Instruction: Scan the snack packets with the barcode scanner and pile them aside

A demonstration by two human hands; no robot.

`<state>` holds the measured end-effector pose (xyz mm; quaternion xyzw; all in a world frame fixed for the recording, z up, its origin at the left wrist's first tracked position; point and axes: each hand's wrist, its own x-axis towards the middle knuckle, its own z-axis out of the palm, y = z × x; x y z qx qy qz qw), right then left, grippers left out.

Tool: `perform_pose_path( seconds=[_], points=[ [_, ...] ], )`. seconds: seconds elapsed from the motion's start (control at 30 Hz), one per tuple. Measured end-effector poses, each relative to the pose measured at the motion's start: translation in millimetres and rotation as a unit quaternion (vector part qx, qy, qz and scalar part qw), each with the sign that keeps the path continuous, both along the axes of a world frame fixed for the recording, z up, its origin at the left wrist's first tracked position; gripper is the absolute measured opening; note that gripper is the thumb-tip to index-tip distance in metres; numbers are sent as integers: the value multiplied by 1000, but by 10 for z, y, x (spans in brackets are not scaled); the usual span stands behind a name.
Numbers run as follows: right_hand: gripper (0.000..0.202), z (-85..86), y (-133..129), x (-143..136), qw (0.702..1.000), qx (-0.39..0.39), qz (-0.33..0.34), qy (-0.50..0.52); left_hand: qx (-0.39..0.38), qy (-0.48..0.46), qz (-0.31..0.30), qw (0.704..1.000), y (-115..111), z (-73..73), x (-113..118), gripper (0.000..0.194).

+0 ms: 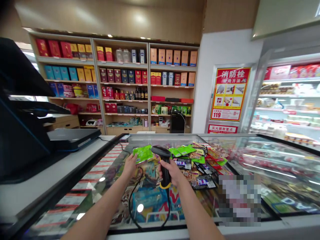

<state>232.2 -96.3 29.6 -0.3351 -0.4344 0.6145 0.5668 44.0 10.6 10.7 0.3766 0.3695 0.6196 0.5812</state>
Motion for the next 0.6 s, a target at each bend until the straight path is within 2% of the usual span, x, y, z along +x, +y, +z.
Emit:
perform_pose_path(
  seconds=[0.1, 0.27, 0.43, 0.6],
  points=[
    [50, -96, -16, -73, 998, -4, 3, -62, -7, -12, -16, 1000, -1, -93, 4, 5],
    [44, -235, -97, -163, 988, 14, -35, -152, -51, -82, -54, 994, -35, -185, 76, 13],
    [39, -258, -125, -211, 971, -7, -31, -237, -58, -126, -95, 986, -60, -214, 148, 17],
    [38, -241, -164, -150, 972, -13, -41, -233, -56, -129, -86, 986, -61, -195, 141, 16]
  ],
)
